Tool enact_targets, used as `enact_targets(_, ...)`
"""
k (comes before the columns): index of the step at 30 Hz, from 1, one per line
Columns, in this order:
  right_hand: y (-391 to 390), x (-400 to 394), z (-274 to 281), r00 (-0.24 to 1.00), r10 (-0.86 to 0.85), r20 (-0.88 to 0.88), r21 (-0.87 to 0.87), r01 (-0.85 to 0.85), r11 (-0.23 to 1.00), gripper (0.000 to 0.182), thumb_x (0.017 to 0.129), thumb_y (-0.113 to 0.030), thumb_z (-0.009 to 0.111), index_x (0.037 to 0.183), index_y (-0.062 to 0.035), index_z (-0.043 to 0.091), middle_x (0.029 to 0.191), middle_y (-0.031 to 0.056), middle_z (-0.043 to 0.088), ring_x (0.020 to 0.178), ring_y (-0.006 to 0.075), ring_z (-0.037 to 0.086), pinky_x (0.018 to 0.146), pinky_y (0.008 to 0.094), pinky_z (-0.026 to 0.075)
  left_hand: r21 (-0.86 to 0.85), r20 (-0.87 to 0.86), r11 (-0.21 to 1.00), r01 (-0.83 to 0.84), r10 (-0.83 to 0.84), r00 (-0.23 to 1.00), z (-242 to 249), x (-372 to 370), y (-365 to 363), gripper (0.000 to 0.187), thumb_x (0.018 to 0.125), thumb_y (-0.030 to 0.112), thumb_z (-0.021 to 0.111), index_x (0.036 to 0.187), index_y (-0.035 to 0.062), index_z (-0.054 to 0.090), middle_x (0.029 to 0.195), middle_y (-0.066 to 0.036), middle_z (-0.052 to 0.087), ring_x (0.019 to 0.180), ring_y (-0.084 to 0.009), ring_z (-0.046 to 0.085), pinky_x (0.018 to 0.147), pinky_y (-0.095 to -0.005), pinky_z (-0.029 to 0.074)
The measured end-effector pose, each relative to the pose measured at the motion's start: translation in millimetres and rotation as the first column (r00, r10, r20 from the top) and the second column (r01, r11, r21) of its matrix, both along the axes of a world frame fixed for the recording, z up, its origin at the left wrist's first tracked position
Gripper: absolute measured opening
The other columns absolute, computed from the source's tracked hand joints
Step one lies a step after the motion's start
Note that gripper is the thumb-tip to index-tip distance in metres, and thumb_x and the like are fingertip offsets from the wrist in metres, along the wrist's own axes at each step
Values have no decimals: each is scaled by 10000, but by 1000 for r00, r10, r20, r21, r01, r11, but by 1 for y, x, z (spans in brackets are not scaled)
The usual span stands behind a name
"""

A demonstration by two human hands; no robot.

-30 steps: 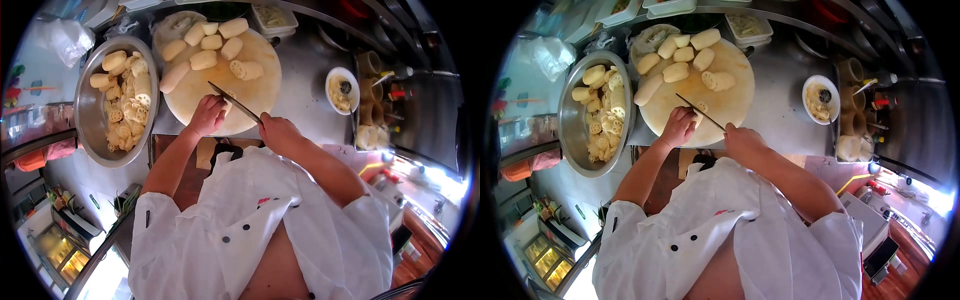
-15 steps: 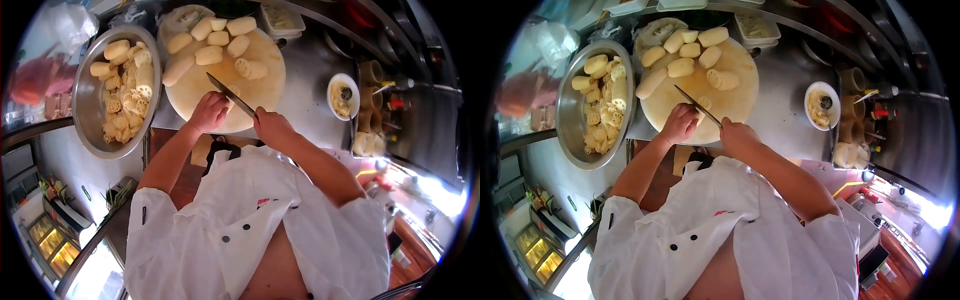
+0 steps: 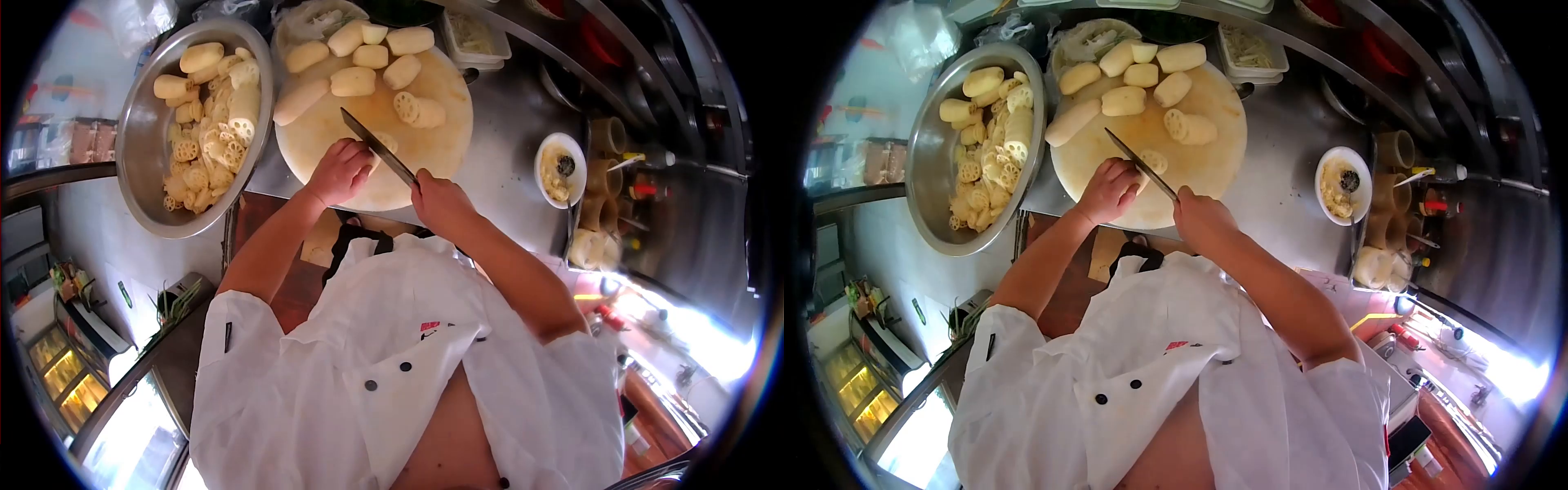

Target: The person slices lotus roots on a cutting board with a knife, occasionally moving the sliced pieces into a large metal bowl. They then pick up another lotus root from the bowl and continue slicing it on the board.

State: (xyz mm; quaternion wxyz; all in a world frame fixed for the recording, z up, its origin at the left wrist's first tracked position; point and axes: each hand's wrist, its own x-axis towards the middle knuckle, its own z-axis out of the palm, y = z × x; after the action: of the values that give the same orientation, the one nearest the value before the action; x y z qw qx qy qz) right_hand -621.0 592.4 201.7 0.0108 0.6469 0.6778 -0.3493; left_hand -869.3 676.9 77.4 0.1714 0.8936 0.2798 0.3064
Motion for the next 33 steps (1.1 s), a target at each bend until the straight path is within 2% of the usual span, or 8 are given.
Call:
enact_targets(3, -8, 5, 23, 1000, 13, 12, -35, -13, 999, 291, 1133, -272, 462, 1069, -2, 549, 800, 248, 712, 747, 474, 697, 719, 607, 555, -16, 21, 999, -28, 28, 999, -8, 0, -2, 235, 868, 78, 751, 1101, 76, 714, 1225, -109, 686, 1120, -362, 618, 994, -464, 531)
enact_targets(6, -6, 6, 15, 999, 32, 7, -42, -31, 999, 285, 1129, -267, 470, 1072, -1, 553, 826, 257, 724, 776, 470, 712, 722, 592, 570, -43, 47, 998, -41, 43, 998, -10, 0, 0, 223, 862, 77, 751, 1083, 84, 719, 1219, -97, 690, 1121, -354, 618, 998, -456, 529)
enact_targets(11, 21, -21, -68, 1000, -8, -30, 68, 10, 998, 266, 1114, -253, 503, 1072, 5, 550, 850, 275, 721, 802, 489, 703, 740, 607, 554, -72, 33, 996, -53, 56, 998, -1, 3, -1, 204, 864, 90, 752, 1065, 100, 720, 1203, -82, 692, 1121, -351, 612, 1013, -455, 520)
enact_targets(14, 25, -21, -73, 997, -14, -78, 112, 23, 993, 266, 1111, -252, 513, 1075, 9, 545, 839, 275, 712, 795, 502, 690, 736, 616, 540, -66, 30, 997, -37, 39, 999, -6, 0, 0, 282, 870, 78, 767, 1148, 71, 721, 1222, -111, 685, 1113, -371, 614, 1006, -472, 527)
enact_targets(21, 8, -6, 33, 998, 32, 61, -121, -24, 992, 258, 1111, -241, 502, 1093, 9, 563, 854, 250, 731, 833, 472, 730, 759, 571, 597, -28, 67, 999, -38, 40, 997, -13, -2, -3, 253, 868, 78, 768, 1114, 65, 711, 1210, -116, 685, 1106, -366, 620, 993, -468, 534)
enact_targets(27, 25, -30, -64, 991, 119, 57, 160, -126, 979, 259, 1102, -230, 531, 1084, 25, 573, 845, 239, 734, 814, 458, 737, 744, 555, 612, -26, 66, 998, -56, 57, 996, -7, 1, -4, 219, 876, 88, 762, 1088, 81, 708, 1186, -100, 688, 1110, -354, 625, 983, -454, 539)
enact_targets(30, 30, -28, -65, 1000, 25, -16, 86, -24, 996, 262, 1105, -236, 526, 1076, 23, 562, 846, 256, 733, 813, 465, 734, 725, 566, 603, -25, 63, 999, -48, 50, 997, -7, 0, -2, 235, 869, 82, 775, 1094, 67, 709, 1190, -114, 687, 1092, -364, 628, 985, -470, 538)
enact_targets(33, 20, -17, -3, 1000, 19, -1, -43, -19, 999, 277, 1112, -252, 511, 1067, 18, 546, 837, 270, 730, 800, 475, 728, 719, 580, 590, -6, 60, 999, -46, 47, 997, -9, -2, -3, 238, 867, 79, 779, 1094, 62, 708, 1172, -116, 690, 1088, -365, 631, 976, -469, 540)
